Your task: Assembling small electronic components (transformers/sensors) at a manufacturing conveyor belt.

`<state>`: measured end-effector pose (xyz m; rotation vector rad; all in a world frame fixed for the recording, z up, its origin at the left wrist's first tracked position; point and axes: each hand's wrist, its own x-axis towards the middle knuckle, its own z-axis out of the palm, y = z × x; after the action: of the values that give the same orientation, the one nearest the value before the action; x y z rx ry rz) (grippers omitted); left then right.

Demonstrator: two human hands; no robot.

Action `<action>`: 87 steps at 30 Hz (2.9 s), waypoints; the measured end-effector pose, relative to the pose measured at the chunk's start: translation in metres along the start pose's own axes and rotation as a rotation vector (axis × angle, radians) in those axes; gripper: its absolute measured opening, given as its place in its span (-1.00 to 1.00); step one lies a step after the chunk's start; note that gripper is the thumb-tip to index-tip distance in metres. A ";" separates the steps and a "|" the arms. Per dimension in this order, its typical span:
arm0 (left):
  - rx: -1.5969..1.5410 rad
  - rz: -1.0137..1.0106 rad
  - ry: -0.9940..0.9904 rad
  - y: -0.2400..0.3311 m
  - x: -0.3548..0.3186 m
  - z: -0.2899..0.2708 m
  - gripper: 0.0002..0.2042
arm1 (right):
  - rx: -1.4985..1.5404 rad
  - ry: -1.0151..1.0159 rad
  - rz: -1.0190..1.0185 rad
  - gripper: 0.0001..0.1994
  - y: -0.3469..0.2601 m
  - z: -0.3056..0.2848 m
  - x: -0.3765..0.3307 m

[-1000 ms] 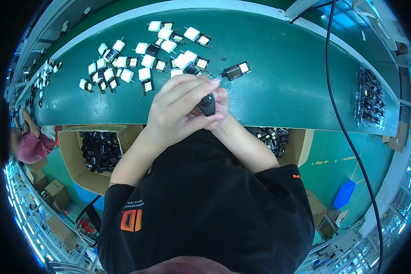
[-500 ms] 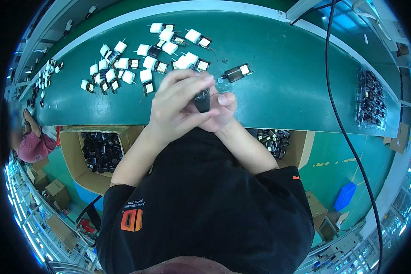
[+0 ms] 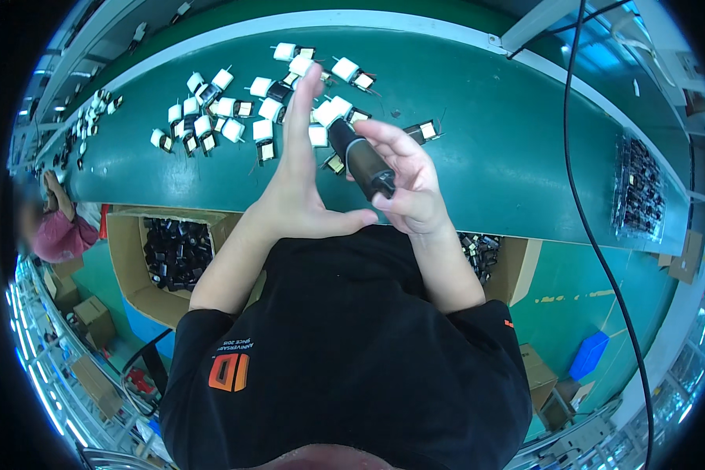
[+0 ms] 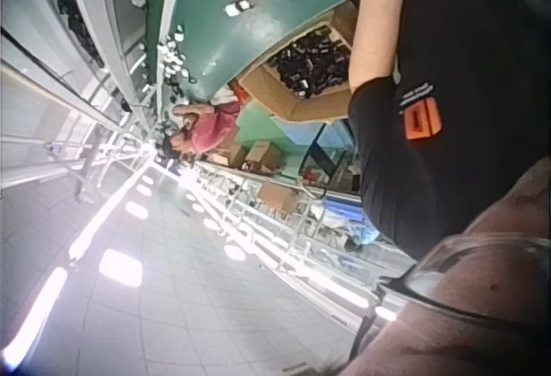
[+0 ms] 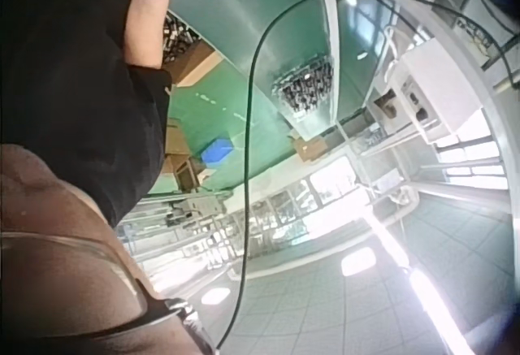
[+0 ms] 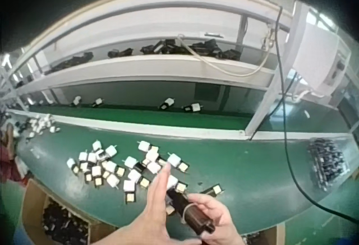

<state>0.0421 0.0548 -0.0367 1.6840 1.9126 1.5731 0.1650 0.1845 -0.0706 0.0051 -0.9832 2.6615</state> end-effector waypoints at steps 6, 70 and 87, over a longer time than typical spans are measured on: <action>-0.105 -0.253 -0.118 0.008 0.005 0.012 -0.14 | 0.056 0.076 -0.067 -0.32 0.018 -0.005 -0.006; 0.486 -1.123 0.005 -0.263 -0.452 -0.094 -0.48 | -1.646 -0.554 0.089 -0.67 -0.041 -0.098 0.178; 0.418 -1.103 0.442 -0.130 -0.402 -0.150 -0.56 | -2.021 0.753 -0.348 -0.41 -0.031 -0.288 0.398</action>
<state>0.0022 -0.3279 -0.2673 0.0918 2.7427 1.1219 -0.1774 0.5015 -0.2290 -0.9494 -2.3079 0.3302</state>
